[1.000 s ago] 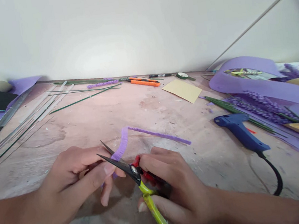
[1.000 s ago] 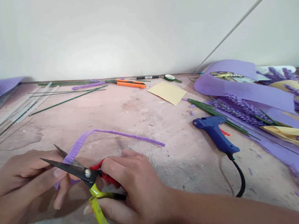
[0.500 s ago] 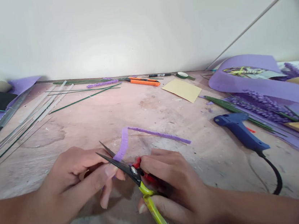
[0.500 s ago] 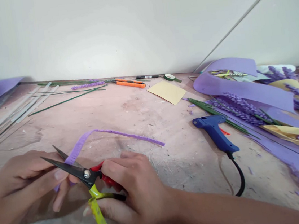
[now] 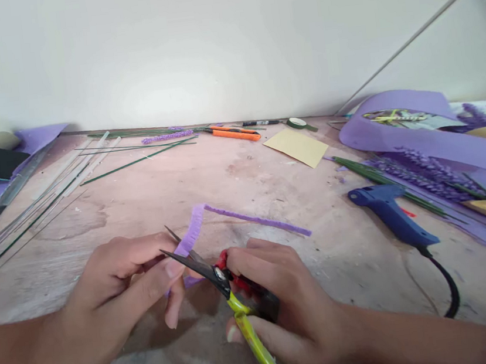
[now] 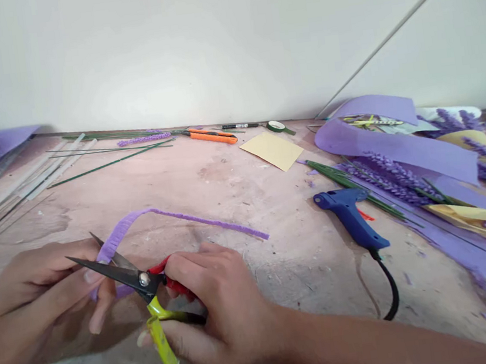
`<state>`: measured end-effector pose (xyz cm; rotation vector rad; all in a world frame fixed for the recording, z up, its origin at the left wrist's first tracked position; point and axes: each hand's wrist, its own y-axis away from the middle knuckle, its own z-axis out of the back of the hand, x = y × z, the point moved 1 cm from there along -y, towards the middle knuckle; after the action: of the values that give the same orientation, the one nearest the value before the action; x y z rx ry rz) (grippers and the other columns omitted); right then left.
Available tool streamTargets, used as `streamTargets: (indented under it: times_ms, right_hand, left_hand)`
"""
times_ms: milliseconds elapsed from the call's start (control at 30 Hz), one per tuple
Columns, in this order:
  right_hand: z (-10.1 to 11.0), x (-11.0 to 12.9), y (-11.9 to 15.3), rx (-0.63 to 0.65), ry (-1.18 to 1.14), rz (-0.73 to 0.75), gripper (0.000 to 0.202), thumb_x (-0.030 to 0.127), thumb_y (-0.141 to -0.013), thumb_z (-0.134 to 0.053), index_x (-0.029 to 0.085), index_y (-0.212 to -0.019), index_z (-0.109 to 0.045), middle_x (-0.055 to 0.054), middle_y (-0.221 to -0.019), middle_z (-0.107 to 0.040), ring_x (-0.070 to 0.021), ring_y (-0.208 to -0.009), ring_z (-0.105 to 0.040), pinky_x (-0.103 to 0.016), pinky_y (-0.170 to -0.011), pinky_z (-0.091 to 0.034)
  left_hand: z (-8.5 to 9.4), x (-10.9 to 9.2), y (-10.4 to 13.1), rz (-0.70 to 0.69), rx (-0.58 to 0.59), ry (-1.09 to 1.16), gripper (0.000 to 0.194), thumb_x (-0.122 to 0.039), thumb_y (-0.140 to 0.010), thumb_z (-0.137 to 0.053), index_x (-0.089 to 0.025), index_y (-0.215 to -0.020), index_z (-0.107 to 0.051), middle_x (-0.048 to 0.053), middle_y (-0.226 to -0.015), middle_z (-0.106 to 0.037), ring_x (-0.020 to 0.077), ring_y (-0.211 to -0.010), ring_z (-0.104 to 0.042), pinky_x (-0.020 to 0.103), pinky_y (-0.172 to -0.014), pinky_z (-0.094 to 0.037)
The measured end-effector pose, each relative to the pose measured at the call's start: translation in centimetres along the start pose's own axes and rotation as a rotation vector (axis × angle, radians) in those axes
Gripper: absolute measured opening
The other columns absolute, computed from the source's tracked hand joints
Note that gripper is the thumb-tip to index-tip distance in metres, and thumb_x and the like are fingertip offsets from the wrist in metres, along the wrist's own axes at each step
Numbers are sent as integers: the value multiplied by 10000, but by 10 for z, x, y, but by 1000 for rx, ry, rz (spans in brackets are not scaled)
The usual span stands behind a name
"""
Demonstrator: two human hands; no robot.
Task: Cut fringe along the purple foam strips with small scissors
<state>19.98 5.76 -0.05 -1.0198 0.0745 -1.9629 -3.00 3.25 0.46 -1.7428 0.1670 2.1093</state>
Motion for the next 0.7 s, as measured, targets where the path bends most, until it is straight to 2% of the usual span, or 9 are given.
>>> streamTargets:
  times_ms: [167,333,467,700]
  right_hand:
    - [-1,0,0,41,-12,-45,387,515,-1012,-562,216,-797,-445,47,-656,-525,-122,-578,-423,-284,-582,-285]
    - [-1,-1,0,10,7,-5,391,514,-1024,-546,209,-797,-457,55,-646,-511,-114,-556,-379,-278,-568,-265]
    - [-1,-2,2,54,10,-17,350,480,-1020,-551,204,-813,-492,47,-662,-523,-121,-564,-378,-290,-586,-268]
    - [-2,-2,2,58,-2,-30,348,457,-1012,-574,214,-807,-433,62,-675,-499,-117,-577,-369,-289,-593,-254]
  left_hand:
    - [-1,0,-1,-17,14,-37,331,-347,-1052,-519,-274,-785,-700,-64,-609,-713,130,-581,-634,227,-591,-490]
    - [0,-3,-3,-51,20,-96,353,-332,-1053,-508,-275,-762,-700,-69,-554,-702,127,-526,-629,226,-551,-490]
    - [-1,-6,-4,-72,22,-118,360,-319,-1051,-509,-278,-745,-695,-69,-553,-701,127,-518,-626,224,-513,-473]
    - [-1,-2,-1,-51,14,-93,363,-326,-1049,-514,-285,-740,-699,-72,-556,-702,129,-542,-640,231,-582,-514]
